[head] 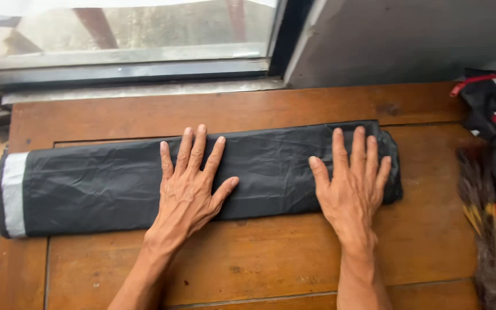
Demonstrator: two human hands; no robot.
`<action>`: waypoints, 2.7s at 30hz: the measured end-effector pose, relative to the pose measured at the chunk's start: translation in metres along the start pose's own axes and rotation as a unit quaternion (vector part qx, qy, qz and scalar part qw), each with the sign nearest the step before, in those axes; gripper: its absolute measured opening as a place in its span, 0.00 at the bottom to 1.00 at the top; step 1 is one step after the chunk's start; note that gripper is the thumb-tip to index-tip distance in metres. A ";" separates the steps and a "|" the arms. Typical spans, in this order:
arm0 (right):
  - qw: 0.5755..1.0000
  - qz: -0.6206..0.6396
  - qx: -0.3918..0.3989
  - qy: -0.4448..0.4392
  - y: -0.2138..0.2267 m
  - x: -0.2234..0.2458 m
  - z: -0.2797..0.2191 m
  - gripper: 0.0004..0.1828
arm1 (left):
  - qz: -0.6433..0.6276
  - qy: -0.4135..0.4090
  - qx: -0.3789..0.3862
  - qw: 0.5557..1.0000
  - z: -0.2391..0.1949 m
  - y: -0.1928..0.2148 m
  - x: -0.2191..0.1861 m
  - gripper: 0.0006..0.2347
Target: The person uses a feather duster to clean a folded black fabric item on a wooden table. They repeatedly brush the surface of the fabric, unfold it to clean the inside, and then refold it while continuing to dust.
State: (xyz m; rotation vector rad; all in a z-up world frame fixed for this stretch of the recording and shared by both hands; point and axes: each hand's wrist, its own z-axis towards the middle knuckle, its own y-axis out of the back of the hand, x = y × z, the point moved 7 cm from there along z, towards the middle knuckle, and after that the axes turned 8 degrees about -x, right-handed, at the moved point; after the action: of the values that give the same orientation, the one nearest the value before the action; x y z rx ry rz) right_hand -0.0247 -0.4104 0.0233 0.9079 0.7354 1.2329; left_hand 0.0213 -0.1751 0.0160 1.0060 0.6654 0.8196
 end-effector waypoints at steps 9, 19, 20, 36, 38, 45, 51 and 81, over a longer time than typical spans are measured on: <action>0.993 0.095 -0.034 -0.056 0.024 0.010 0.001 0.33 | 0.000 -0.006 -0.015 1.000 0.013 -0.023 -0.029 0.29; 0.989 0.009 0.048 -0.139 0.002 -0.010 -0.008 0.33 | -0.033 0.002 0.002 0.999 0.017 0.000 -0.021 0.32; 0.993 0.005 0.033 -0.111 0.004 0.001 -0.008 0.33 | -0.052 -0.023 -0.009 0.998 0.019 0.002 -0.033 0.32; 0.989 0.102 0.097 0.033 -0.005 0.059 -0.010 0.39 | -0.045 -0.040 0.005 0.998 0.011 -0.018 -0.056 0.30; 0.989 0.104 0.104 0.006 -0.008 0.045 -0.004 0.38 | -0.052 -0.040 0.005 0.998 0.012 -0.015 -0.056 0.30; 0.996 0.073 0.060 -0.011 -0.007 0.033 -0.002 0.35 | -0.062 -0.043 0.004 0.997 0.012 -0.014 -0.056 0.31; 0.995 0.077 0.058 -0.008 -0.008 0.033 -0.005 0.35 | -0.058 -0.044 0.012 0.997 0.011 -0.017 -0.056 0.32; 0.996 0.086 -0.014 0.002 0.011 0.038 -0.004 0.33 | -0.080 -0.037 0.003 0.996 0.012 -0.014 -0.056 0.31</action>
State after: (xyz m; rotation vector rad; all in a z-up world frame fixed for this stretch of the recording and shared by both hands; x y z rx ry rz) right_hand -0.0256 -0.3717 0.0317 0.9611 0.6528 1.3937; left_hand 0.0046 -0.2318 0.0141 0.9702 0.6758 0.6369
